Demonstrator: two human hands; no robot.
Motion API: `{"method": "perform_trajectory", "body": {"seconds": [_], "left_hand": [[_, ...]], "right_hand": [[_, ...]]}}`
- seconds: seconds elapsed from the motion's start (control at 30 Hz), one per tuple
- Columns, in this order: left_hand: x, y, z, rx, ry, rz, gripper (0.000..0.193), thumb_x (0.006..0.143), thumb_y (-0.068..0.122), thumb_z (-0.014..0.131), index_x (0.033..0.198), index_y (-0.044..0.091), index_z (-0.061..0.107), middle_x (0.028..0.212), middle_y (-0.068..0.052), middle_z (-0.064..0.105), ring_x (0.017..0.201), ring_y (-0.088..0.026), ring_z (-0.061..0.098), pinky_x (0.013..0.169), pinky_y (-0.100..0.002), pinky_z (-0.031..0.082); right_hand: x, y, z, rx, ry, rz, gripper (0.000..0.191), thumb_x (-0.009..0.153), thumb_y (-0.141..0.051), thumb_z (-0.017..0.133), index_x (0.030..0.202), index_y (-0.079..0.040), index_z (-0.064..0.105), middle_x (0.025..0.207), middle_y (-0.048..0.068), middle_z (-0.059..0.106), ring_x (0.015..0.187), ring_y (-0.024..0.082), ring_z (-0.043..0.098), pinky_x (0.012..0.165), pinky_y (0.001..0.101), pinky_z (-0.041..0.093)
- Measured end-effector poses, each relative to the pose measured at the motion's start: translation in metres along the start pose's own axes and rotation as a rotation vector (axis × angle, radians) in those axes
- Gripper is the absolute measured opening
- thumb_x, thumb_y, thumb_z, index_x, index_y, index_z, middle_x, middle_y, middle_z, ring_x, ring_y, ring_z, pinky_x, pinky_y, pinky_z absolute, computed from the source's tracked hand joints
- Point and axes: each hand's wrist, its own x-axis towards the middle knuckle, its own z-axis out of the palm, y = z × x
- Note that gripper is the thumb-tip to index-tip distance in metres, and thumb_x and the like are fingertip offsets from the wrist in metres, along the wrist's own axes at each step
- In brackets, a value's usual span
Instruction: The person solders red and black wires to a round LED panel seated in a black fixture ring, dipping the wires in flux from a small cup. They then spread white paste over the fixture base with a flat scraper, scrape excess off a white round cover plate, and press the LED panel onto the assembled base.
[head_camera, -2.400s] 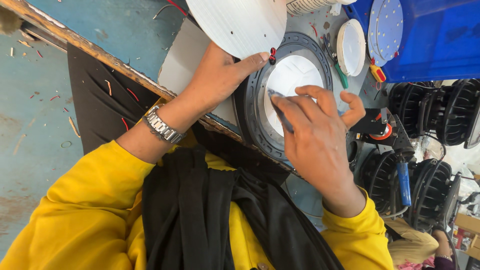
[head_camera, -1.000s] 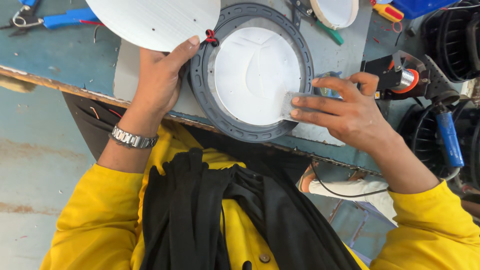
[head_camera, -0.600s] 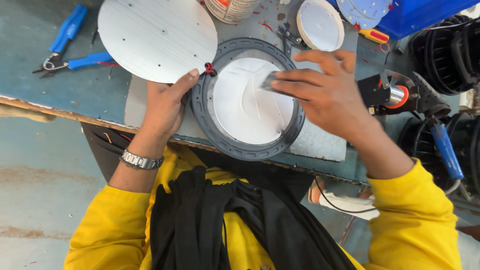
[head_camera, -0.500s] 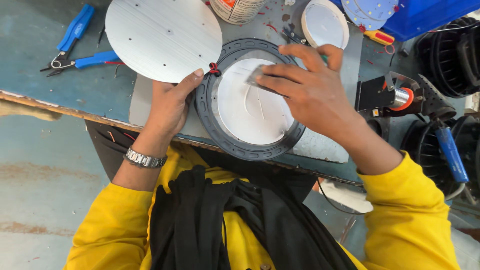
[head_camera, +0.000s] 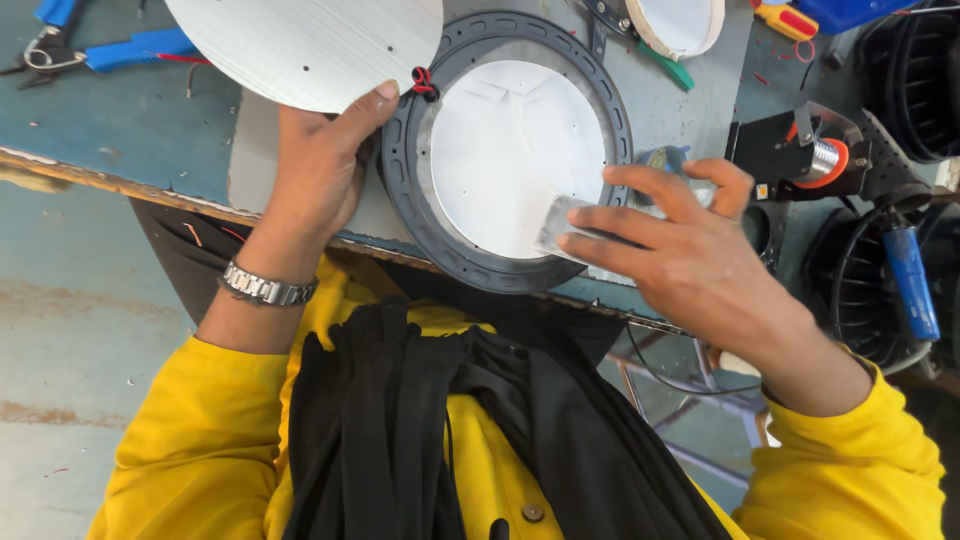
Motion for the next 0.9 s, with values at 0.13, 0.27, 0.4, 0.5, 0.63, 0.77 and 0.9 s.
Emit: {"method": "perform_trajectory", "body": {"seconds": [0.13,0.27,0.4,0.5,0.63,0.77,0.9], "left_hand": [[-0.001,0.002,-0.002,0.002,-0.022,-0.001,0.044,0.099,0.0,0.075,0.138,-0.003,0.054,0.135,-0.015,0.063,0.13,-0.023,0.062,0.118,-0.037,0.049],[-0.002,0.004,-0.001,0.002,-0.031,0.006,0.045,0.1,0.0,0.076,0.139,-0.002,0.053,0.137,-0.015,0.062,0.131,-0.023,0.061,0.119,-0.037,0.048],[-0.002,0.004,0.0,0.0,-0.025,0.005,0.045,0.1,-0.001,0.075,0.139,-0.002,0.052,0.137,-0.014,0.061,0.132,-0.022,0.06,0.119,-0.037,0.048],[-0.003,0.005,0.001,-0.005,-0.02,-0.001,0.045,0.1,-0.001,0.075,0.14,-0.001,0.052,0.137,-0.014,0.062,0.132,-0.022,0.06,0.119,-0.036,0.048],[-0.001,0.006,0.003,0.025,-0.001,-0.001,0.045,0.099,0.0,0.074,0.138,-0.001,0.053,0.135,-0.013,0.062,0.129,-0.021,0.061,0.116,-0.036,0.049],[0.002,0.006,0.006,0.006,0.028,-0.032,0.045,0.097,0.0,0.075,0.136,-0.001,0.053,0.132,-0.013,0.062,0.125,-0.021,0.061,0.112,-0.035,0.05],[0.004,0.007,0.009,-0.009,0.036,-0.028,0.049,0.094,0.0,0.075,0.137,-0.001,0.051,0.133,-0.012,0.061,0.126,-0.02,0.06,0.111,-0.034,0.049]], "right_hand": [[-0.013,0.022,0.008,-0.026,0.045,-0.016,0.052,0.086,0.005,0.069,0.122,-0.032,0.076,0.136,-0.01,0.07,0.135,0.024,0.054,0.103,0.0475,0.03],[-0.013,0.053,0.021,-0.177,0.148,-0.11,0.045,0.087,0.002,0.072,0.115,-0.033,0.081,0.13,-0.01,0.074,0.131,0.022,0.056,0.1,0.0443,0.033],[-0.005,0.079,0.025,-0.184,0.263,-0.152,0.032,0.095,-0.007,0.074,0.116,-0.029,0.082,0.133,-0.006,0.073,0.133,0.024,0.056,0.1,0.0467,0.033],[0.01,0.095,0.019,-0.212,0.36,-0.159,0.028,0.093,-0.005,0.075,0.112,-0.024,0.083,0.13,-0.002,0.075,0.128,0.026,0.058,0.1,0.0444,0.034],[0.024,0.093,0.011,-0.081,0.379,-0.079,0.02,0.097,-0.002,0.076,0.113,-0.014,0.081,0.122,0.0,0.073,0.114,0.021,0.064,0.1,0.0404,0.044],[0.029,0.07,0.002,0.093,0.311,0.065,0.026,0.095,-0.003,0.077,0.118,-0.014,0.081,0.114,0.0,0.072,0.098,0.023,0.064,0.085,0.0353,0.05],[0.043,0.052,-0.009,0.125,0.305,0.067,0.031,0.091,-0.002,0.077,0.121,-0.013,0.078,0.114,0.001,0.074,0.098,0.025,0.064,0.086,0.0369,0.053]]}}
